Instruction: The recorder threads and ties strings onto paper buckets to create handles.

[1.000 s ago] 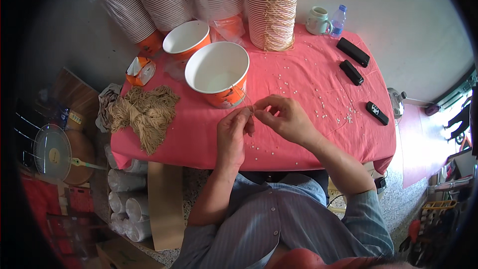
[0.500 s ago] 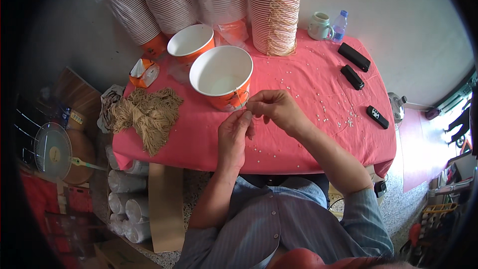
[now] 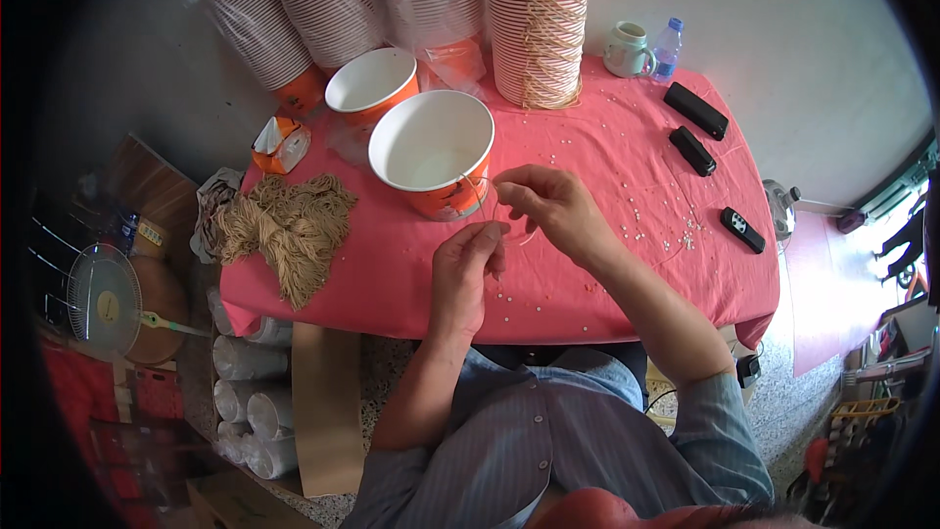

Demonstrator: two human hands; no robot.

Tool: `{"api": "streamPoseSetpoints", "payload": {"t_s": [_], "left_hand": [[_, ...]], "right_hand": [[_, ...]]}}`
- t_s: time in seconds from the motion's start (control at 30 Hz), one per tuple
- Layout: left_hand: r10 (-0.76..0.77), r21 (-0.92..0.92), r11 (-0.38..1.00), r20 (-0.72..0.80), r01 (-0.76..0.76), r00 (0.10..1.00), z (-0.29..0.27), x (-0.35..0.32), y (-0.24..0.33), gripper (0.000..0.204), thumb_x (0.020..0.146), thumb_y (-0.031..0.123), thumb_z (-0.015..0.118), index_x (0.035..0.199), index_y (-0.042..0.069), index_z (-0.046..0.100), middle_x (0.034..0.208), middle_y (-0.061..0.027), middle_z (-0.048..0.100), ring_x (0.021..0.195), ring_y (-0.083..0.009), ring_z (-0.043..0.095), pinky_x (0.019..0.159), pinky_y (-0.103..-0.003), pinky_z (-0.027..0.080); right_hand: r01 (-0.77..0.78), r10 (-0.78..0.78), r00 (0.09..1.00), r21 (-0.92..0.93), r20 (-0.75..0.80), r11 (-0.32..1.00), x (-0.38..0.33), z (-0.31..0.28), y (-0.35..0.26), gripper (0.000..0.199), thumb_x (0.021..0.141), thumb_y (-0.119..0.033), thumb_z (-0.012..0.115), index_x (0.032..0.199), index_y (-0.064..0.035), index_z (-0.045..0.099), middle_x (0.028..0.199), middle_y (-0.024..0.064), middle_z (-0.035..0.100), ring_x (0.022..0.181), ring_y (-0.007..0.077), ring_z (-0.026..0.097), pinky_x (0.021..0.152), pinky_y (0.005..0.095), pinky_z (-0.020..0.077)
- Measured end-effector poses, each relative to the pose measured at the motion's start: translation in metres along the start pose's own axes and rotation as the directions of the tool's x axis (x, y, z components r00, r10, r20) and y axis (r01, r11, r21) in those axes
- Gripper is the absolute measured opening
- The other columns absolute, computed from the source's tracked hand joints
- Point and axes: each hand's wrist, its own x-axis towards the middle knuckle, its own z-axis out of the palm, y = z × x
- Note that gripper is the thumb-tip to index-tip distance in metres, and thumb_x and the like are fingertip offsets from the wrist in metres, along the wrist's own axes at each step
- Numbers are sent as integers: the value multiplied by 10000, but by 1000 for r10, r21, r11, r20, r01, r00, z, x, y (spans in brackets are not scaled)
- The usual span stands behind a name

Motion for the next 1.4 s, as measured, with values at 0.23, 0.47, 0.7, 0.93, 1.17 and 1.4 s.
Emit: {"api": "streamPoseSetpoints", "payload": {"t_s": [0.23, 0.47, 0.7, 0.93, 1.17, 1.4], "left_hand": [[-36, -162, 986, -12, 34, 999, 1, 1, -1, 282, 1111, 259, 695, 1177, -4, 773, 813, 18, 619, 680, -87, 559, 589, -249, 447], [-12, -118, 993, -44, 7, 999, 4, 1, -5, 327, 1118, 257, 686, 1276, -19, 761, 802, 23, 600, 690, -66, 546, 580, -243, 445], [-23, -121, 993, -49, 17, 999, 10, 2, -5, 330, 1121, 252, 682, 1267, -33, 764, 807, 23, 603, 697, -58, 536, 577, -240, 440], [80, 124, 990, -54, -73, 995, 10, 4, -1, 275, 1129, 235, 675, 1156, -11, 796, 741, 55, 567, 645, -30, 473, 565, -230, 378], [138, 179, 975, -17, -133, 990, 7, 6, -3, 260, 1126, 245, 684, 1070, 14, 789, 740, 63, 566, 640, -22, 464, 561, -223, 358], [22, 130, 991, 39, -27, 999, 3, 5, 6, 258, 1123, 226, 672, 1150, -1, 794, 791, 52, 603, 651, -32, 506, 575, -226, 395]], "right_hand": [[20, 24, 989, -295, 143, 955, -34, -2, 6, 354, 1005, -153, 714, 1336, -38, 764, 1114, 45, 805, 886, 90, 683, 739, 272, 560], [94, -141, 987, -428, -79, 899, -46, 13, 0, 285, 933, -220, 839, 1147, -32, 830, 950, 107, 817, 744, 179, 752, 685, 364, 595], [76, -125, 990, -507, -63, 859, -42, 16, -1, 210, 937, -198, 815, 1054, -24, 819, 895, 145, 795, 754, 248, 768, 698, 384, 604], [125, -183, 980, -473, -78, 872, -42, 12, 7, 165, 955, -156, 764, 1021, -6, 786, 886, 143, 786, 755, 249, 767, 705, 378, 602], [92, -85, 996, -394, 34, 914, -43, 3, 0, 131, 960, -106, 740, 1022, 10, 744, 840, 88, 737, 746, 112, 685, 705, 317, 573], [96, -98, 995, -211, 5, 973, -44, -2, 21, 135, 1016, -109, 718, 1044, 22, 724, 886, 29, 727, 810, 85, 654, 753, 285, 550]]}}
